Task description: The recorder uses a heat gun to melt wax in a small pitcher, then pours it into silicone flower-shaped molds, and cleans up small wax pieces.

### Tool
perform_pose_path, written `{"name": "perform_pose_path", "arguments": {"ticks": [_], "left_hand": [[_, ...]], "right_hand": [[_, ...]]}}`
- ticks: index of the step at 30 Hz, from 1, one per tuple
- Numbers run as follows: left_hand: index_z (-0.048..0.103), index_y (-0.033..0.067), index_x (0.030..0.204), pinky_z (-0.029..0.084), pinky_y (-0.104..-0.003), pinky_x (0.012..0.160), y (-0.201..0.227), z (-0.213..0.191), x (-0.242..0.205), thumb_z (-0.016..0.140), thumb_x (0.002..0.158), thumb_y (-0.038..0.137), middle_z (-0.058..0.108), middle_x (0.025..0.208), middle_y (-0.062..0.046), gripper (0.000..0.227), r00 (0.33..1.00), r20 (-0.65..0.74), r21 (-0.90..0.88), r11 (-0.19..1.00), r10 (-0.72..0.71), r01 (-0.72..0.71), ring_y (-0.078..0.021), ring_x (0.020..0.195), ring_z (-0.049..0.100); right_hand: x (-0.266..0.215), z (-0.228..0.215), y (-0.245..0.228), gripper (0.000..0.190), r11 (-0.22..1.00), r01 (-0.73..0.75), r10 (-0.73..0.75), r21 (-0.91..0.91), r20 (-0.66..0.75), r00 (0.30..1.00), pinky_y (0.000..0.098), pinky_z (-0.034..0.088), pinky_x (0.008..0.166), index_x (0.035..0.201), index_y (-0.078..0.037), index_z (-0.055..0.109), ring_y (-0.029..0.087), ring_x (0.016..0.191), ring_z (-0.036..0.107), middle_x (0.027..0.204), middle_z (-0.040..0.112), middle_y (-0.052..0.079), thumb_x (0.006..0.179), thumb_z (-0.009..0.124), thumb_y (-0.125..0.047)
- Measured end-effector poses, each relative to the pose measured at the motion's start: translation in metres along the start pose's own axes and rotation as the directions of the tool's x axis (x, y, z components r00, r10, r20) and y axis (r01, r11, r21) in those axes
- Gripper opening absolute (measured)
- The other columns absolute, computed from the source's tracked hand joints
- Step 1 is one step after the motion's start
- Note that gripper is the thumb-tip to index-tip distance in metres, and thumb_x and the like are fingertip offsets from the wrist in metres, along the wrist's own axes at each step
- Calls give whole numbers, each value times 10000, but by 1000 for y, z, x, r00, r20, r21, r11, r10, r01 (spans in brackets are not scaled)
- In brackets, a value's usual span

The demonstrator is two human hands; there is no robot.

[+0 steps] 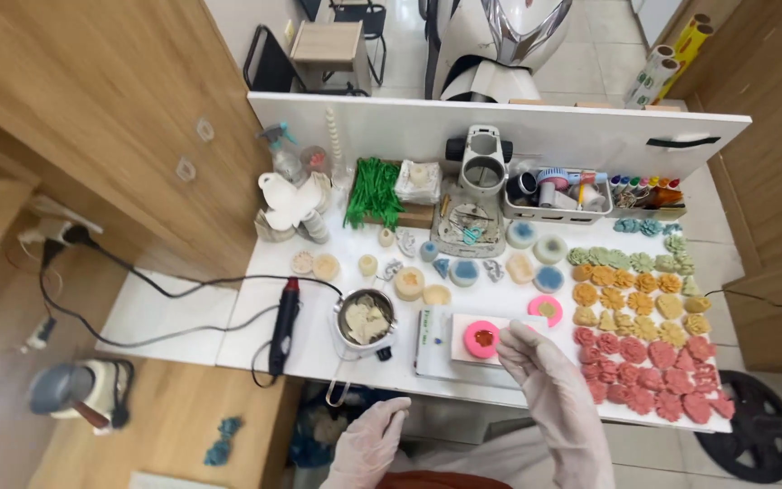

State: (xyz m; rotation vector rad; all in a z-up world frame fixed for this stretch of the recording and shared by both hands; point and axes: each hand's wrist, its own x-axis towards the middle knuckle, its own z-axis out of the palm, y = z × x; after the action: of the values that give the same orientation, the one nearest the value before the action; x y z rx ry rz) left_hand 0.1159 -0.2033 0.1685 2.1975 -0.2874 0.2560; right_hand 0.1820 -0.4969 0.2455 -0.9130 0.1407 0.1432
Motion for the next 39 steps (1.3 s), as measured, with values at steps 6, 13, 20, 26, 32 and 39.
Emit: {"name": "perform_pose_path", "arguments": {"ticks": [6, 13, 20, 26, 32, 39], "left_hand": [[697, 132, 1118, 576, -367, 730, 51, 26, -2, 678, 940, 135, 741, 985, -54, 179, 996, 93, -16, 1000, 17, -15, -267, 881, 722], [683, 122, 1147, 573, -385, 805, 34, 11, 50, 690, 961, 124, 722, 1006, -72, 186, 983, 27, 16, 983, 183, -184, -291, 927, 715], [546, 11, 1367, 506, -434, 961, -47, -20, 58, 666, 942, 148, 653, 1251, -212, 463, 964, -265, 118, 992, -19, 52, -395, 1150, 625], [416, -47, 1456, 474, -429, 1011, -148, -15, 13, 635, 991, 282, 556, 1432, -273, 610, 983, -150, 312, 938, -107, 150, -417, 1209, 588], [595, 67, 1394, 503, -354, 945, -134, -32, 37, 532, 971, 468, 738, 1170, -182, 586, 685, 302, -259, 634, -663, 728, -273, 1050, 725], [666, 49, 1313, 351, -191, 515, -170, 4, 42, 418, 1052, 525, 562, 783, 25, 597, 608, 640, -684, 12, -471, 729, -34, 579, 444]], "right_hand": [[-19, -36, -17, 549, 997, 56, -56, 45, -20, 998, 473, 424, 1128, 1403, 127, 512, 325, 1227, 609, 1320, 633, 235, 1025, 537, -270], [-12, -31, -9, 559, 986, 166, -158, 32, -174, 972, 442, 425, 1136, 1437, 91, 493, 277, 1215, 611, 1327, 622, 204, 1037, 551, -296], [35, 39, 69, 543, 871, -94, 69, -483, -68, 995, 338, 529, 921, 1415, 24, 584, 201, 989, 679, 1195, 731, 138, 986, 602, -308], [92, 98, 152, 798, -27, -5, 2, -1000, -5, 1000, 457, 528, 827, 1511, -105, 433, 356, 929, 657, 1046, 641, 219, 829, 766, -351], [128, 86, 190, 563, -88, -22, 10, -996, -23, 1000, 466, 531, 857, 1434, -140, 542, 350, 949, 699, 1122, 695, 175, 916, 693, -301], [156, 102, 186, 330, -93, 330, -84, -939, 338, 938, 426, 544, 856, 1276, -139, 682, 348, 999, 690, 1075, 713, 162, 960, 674, -234]]}}
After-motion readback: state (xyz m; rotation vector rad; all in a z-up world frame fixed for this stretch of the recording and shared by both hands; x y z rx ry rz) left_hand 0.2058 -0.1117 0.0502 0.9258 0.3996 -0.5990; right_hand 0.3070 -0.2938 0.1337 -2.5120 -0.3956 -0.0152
